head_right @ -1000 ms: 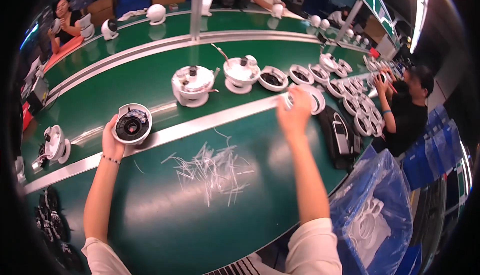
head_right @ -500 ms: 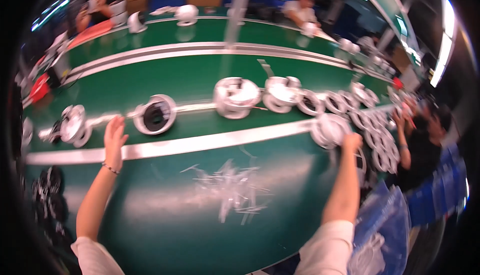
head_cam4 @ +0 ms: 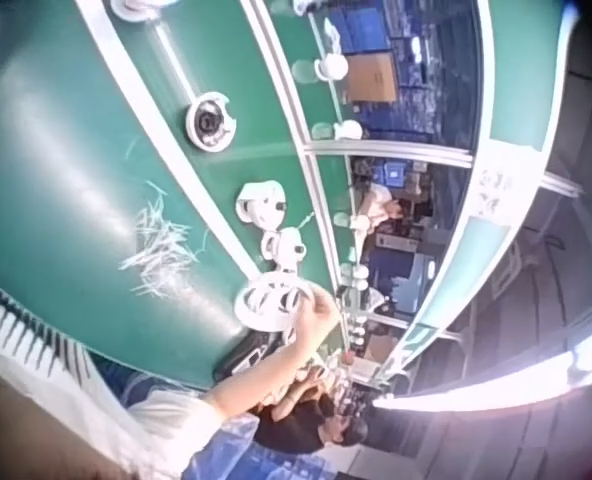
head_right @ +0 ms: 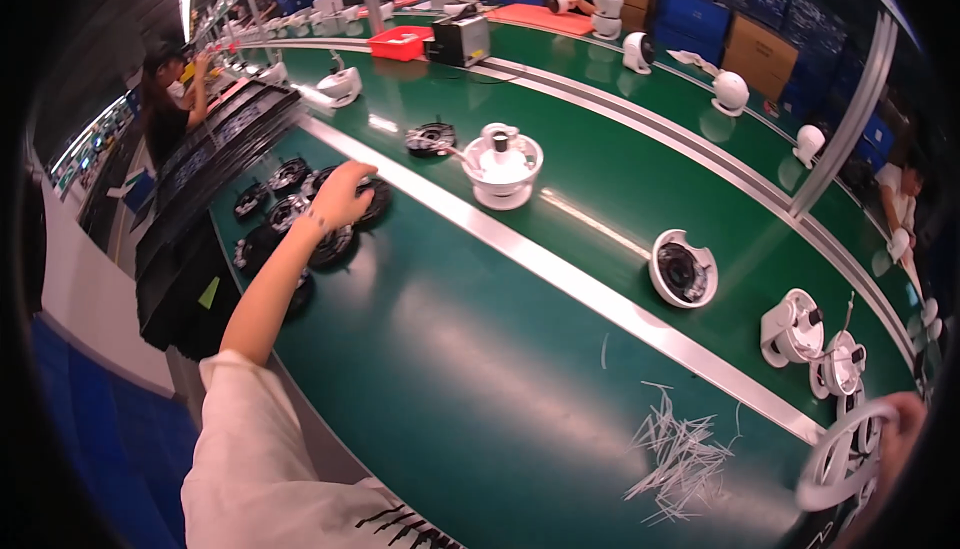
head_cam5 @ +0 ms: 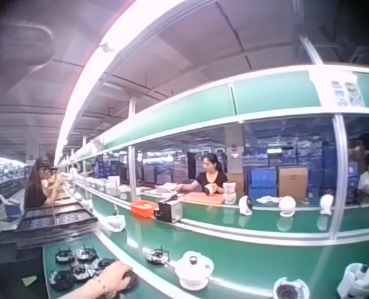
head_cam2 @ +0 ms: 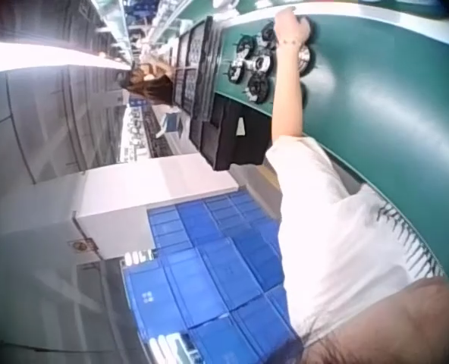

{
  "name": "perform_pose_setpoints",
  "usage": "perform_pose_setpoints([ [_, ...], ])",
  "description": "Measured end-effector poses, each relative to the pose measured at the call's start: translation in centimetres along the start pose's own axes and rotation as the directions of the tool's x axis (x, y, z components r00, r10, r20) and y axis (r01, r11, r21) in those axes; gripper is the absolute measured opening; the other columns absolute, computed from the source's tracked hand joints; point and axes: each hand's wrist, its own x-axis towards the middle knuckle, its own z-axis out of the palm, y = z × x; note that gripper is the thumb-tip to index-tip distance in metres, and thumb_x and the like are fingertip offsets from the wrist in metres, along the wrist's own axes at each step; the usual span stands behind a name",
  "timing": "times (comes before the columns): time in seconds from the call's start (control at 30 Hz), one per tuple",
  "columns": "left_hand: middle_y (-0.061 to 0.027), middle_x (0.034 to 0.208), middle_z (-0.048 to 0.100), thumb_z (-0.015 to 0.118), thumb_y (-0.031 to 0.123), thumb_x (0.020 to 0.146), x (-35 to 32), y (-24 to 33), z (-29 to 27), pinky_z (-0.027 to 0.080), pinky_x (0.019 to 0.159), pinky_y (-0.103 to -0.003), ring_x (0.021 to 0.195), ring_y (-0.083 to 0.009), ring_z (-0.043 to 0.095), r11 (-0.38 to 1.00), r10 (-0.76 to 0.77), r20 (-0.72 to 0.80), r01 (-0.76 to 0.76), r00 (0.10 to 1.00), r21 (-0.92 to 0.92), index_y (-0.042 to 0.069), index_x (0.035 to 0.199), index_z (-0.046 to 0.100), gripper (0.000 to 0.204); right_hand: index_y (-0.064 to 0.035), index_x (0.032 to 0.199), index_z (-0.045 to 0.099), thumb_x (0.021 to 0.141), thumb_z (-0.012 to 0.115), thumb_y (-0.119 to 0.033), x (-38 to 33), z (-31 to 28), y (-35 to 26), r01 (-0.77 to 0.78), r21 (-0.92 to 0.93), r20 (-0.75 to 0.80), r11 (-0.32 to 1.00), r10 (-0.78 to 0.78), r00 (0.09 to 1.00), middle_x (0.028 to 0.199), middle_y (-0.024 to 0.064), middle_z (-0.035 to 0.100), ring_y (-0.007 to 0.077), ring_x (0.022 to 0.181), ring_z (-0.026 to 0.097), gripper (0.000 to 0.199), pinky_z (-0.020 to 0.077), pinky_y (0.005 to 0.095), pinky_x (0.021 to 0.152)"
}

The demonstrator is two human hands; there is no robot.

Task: Assembling electronic camera units by fitting sensor modules into housing components on a production line.

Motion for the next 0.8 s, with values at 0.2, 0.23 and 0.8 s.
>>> perform_pose_setpoints([
  [0.2, -0.0154, 0.115, 0.047, 0.054, 0.012, 0.066, 2.3, -6.1, 1.8, 0.035, 0.091, -0.042, 0.111, -0.0286, 0.04, 0.93, -0.328, 0.489, 0.187, 0.808, 0.315, 0.005, 0.115, 0.044, 0.05, -0.0065, 0.067, 0.063, 0.045, 0.053, 0.001, -7.0, 16.7, -17.8, 0.632, 0.161, 0.668, 0.758, -0.555, 0.495, 0.063, 0.0096, 0.06, 0.0269, 0.058, 0.057, 0.025, 0.0465, 0.0331, 0.056],
  [0.23, -0.0117, 0.115, 0.048, 0.054, 0.014, 0.069, 2.7, -6.6, 3.0, 0.036, 0.089, -0.048, 0.111, -0.0263, 0.041, 0.907, -0.364, 0.489, 0.182, 0.792, 0.38, 0.009, 0.116, 0.042, 0.049, -0.0061, 0.067, 0.063, 0.049, 0.055, -0.002, -8.1, 17.7, -19.6, 0.567, 0.191, 0.805, 0.801, -0.458, 0.376, 0.079, 0.0108, 0.061, 0.0263, 0.072, 0.058, 0.02, 0.0464, 0.0353, 0.067],
  [0.8, -0.0165, 0.074, 0.06, 0.061, 0.047, 0.065, -0.2, 12.4, 3.3, 0.047, 0.068, -0.036, 0.073, -0.0303, 0.059, 1.0, 0.01, 0.632, 0.006, 0.775, -0.023, 0.002, 0.077, 0.06, 0.047, -0.0049, 0.104, 0.051, 0.058, 0.068, -0.026, -15.1, 23.8, -25.6, 0.533, 0.051, 0.457, 0.845, -0.494, 0.74, 0.124, 0.0173, 0.036, 0.0366, 0.113, 0.033, 0.054, 0.0293, 0.0536, 0.088],
])
